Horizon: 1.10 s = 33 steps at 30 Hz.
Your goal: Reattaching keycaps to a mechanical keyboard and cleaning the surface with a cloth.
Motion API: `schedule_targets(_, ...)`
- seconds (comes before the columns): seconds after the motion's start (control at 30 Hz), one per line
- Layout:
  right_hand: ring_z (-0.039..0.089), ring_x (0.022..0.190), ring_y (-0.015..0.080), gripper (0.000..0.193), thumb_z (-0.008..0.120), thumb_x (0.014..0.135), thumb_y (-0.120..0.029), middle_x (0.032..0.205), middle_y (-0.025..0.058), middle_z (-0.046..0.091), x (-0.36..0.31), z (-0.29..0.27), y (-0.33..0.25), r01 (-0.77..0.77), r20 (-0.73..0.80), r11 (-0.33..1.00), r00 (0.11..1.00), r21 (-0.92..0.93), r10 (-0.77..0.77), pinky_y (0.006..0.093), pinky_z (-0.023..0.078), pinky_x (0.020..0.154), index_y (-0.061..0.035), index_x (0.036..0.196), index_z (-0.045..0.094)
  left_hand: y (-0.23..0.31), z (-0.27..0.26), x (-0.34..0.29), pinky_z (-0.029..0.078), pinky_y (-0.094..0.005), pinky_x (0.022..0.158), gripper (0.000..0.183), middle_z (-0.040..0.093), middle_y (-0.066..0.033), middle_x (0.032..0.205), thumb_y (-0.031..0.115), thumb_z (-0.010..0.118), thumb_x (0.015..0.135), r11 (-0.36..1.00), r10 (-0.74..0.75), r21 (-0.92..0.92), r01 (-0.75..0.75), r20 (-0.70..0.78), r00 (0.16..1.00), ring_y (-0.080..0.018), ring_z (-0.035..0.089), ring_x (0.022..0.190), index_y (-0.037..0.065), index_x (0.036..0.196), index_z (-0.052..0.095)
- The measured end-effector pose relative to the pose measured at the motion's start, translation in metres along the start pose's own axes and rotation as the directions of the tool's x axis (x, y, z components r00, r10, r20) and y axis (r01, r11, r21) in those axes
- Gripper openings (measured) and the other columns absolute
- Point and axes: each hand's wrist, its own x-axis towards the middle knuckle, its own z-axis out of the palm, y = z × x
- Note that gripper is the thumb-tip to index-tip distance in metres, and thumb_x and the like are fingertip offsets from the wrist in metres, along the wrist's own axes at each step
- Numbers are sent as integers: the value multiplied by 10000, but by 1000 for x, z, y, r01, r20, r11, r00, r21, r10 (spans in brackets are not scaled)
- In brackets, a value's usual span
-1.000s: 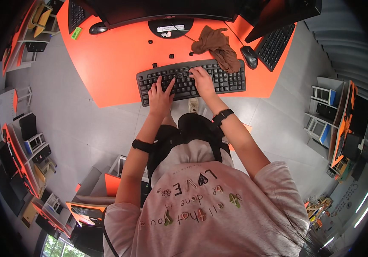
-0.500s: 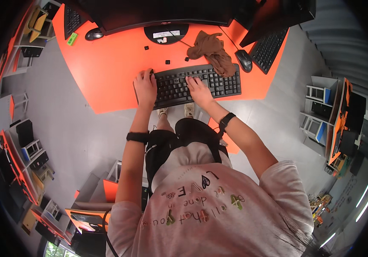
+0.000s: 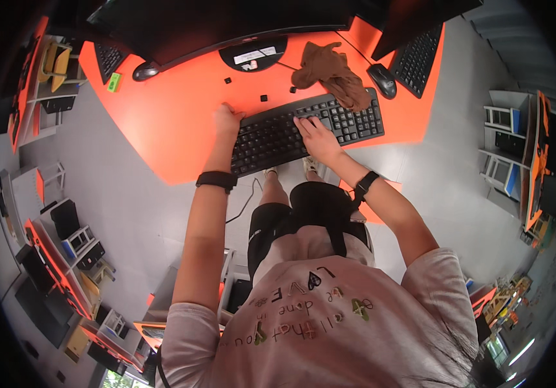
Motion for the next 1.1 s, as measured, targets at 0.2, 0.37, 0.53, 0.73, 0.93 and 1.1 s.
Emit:
schedule_targets(0.2, 486, 975, 265, 449, 580, 782, -63, 1041, 90, 486, 4, -15, -10, -108, -118, 945, 981, 308, 151, 317, 451, 855, -12, 1222, 505, 15, -17, -13, 515, -290, 703, 278, 662, -125, 872, 126, 729, 712, 920, 55, -392, -18, 85, 995, -214, 650, 813, 11, 951, 647)
schedule_targets(0.37, 550, 885, 246, 419, 661, 786, -80, 1012, 102, 514, 21, -66, -27, -127, -176, 682, 918, 720, 356, 328, 470, 774, -75, 1188, 545, 55, -58, -66, 489, -242, 753, 258, 625, -104, 1039, 68, 581, 852, 213, 189, -910, 357, 397, 898, -201, 622, 964, 11, 1103, 567)
schedule_targets(0.53, 589, 848, 245, 373, 698, 762, -123, 999, 88, 538, 15, -78, -52, 10, -221, 617, 938, 787, 267, 315, 494, 733, -93, 1119, 596, 52, -60, -110, 492, -257, 800, 282, 604, -75, 1071, 39, 542, 883, 45, 346, -857, 513, 496, 797, -182, 608, 982, 26, 1162, 502)
schedule_targets(0.73, 585, 895, 248, 285, 717, 732, -142, 1002, 71, 547, -5, -74, -52, -48, -109, 511, 956, 858, 272, 327, 492, 757, -63, 993, 637, 61, -48, -136, 481, -259, 838, 357, 621, -51, 1026, 58, 563, 880, 156, 311, -829, 537, 557, 770, -120, 584, 953, 45, 1225, 472)
schedule_targets(0.93, 610, 745, 167, 295, 738, 723, -133, 937, 50, 591, -14, -82, -36, -71, -77, 440, 948, 895, 310, 286, 495, 677, -33, 983, 643, 76, -42, -144, 472, -242, 788, 342, 628, -38, 1005, 101, 577, 895, 91, 382, -842, 532, 523, 762, -107, 587, 903, 52, 1218, 476)
schedule_targets(1.1, 604, 733, 154, 269, 730, 723, -85, 921, 44, 587, -12, -85, -31, -31, -116, 469, 953, 883, 281, 278, 495, 661, -38, 979, 660, 83, -38, -148, 458, -235, 780, 311, 602, -12, 989, 104, 553, 911, 47, 356, -859, 510, 491, 795, -85, 556, 867, 53, 1210, 480)
